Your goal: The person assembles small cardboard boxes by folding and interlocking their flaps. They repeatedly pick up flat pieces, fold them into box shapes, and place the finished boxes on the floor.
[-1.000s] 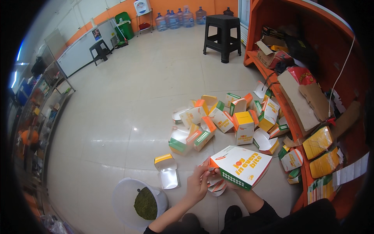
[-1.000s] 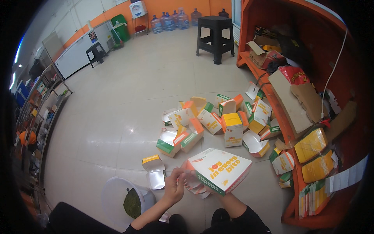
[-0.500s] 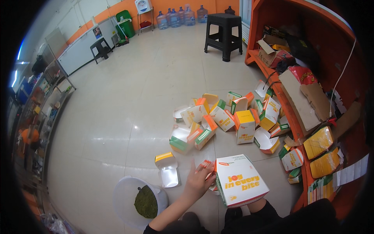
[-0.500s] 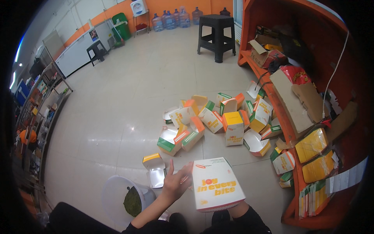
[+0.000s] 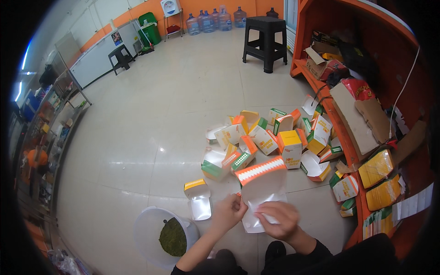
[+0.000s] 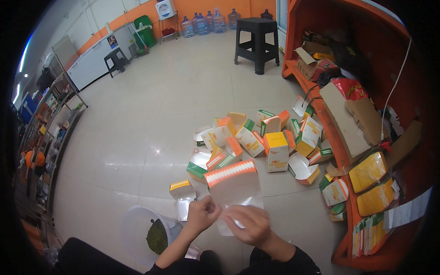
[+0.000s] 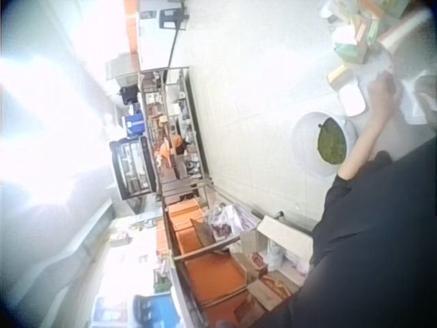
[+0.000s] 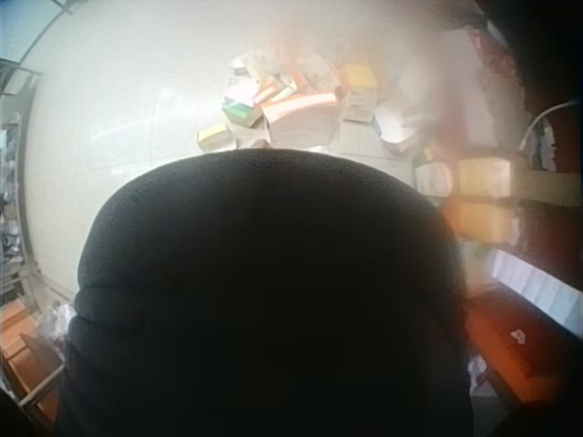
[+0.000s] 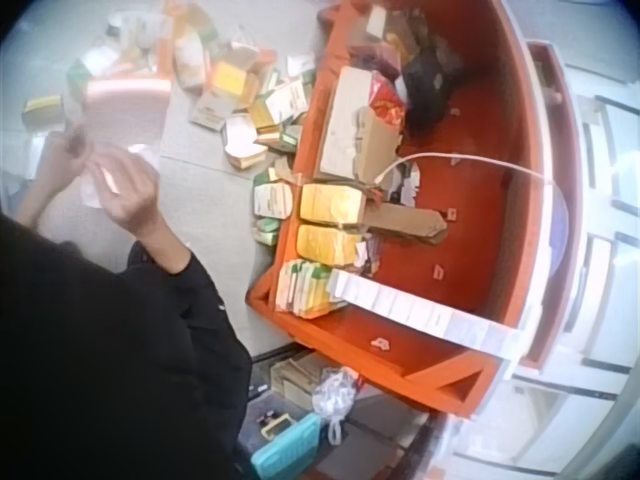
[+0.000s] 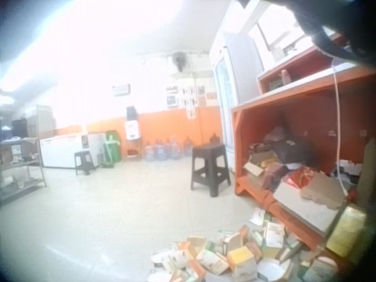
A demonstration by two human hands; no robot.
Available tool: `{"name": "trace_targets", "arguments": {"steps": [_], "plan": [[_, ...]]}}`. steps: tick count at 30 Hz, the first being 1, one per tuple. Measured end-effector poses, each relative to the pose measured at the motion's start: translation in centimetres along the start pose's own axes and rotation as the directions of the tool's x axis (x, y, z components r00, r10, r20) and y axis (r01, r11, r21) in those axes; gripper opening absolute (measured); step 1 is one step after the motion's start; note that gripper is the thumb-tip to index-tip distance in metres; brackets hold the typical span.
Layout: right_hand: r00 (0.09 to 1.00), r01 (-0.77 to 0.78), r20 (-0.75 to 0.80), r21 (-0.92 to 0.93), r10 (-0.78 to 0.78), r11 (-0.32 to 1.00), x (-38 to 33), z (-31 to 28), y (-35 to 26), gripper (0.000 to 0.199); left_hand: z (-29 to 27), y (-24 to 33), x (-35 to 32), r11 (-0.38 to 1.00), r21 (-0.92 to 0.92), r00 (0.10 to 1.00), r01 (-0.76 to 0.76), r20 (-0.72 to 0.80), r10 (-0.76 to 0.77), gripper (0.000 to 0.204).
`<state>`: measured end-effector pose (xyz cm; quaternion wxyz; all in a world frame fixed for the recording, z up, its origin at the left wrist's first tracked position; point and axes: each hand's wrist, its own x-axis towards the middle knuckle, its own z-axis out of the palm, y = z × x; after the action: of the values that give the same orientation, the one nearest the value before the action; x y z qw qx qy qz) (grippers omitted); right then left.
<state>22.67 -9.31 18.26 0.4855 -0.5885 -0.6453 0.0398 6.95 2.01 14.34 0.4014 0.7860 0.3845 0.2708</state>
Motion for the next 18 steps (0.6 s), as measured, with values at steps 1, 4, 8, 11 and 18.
{"name": "trace_targets", "arguments": {"steps": [1, 4, 8, 11, 18], "plan": [[0.982, 0.048, -0.174, -0.127, -0.07, 0.991, 0.7, -1.2, -0.2, 0.036, -0.4, -0.1, 0.0, 1.0, 0.019, 1.0, -0.002, 0.025, 0.002, 0.018], [0.928, -0.084, -0.337, 0.232, 0.161, 0.969, 3.3, -2.3, 2.1, 0.04, -0.9, -0.3, -0.1, 0.996, -0.025, 0.984, -0.087, 0.151, 0.09, 0.023], [0.947, -0.3, 0.117, 0.66, 0.301, 0.689, 3.4, -2.0, 4.8, 0.048, -0.9, -0.2, -0.2, 0.989, -0.021, 0.904, -0.147, 0.403, 0.143, 0.048], [0.815, -0.567, 0.237, 0.515, 0.529, 0.643, 2.0, -0.8, 4.2, 0.053, -0.5, 0.7, -0.7, 0.907, -0.342, 0.942, -0.244, 0.139, 0.305, 0.073], [0.73, -0.536, 0.39, 0.836, 0.56, 0.116, 2.1, 0.7, 1.5, 0.062, 0.3, 1.8, -0.9, 0.523, -0.844, 0.981, 0.116, 0.179, 0.071, 0.09]]}}
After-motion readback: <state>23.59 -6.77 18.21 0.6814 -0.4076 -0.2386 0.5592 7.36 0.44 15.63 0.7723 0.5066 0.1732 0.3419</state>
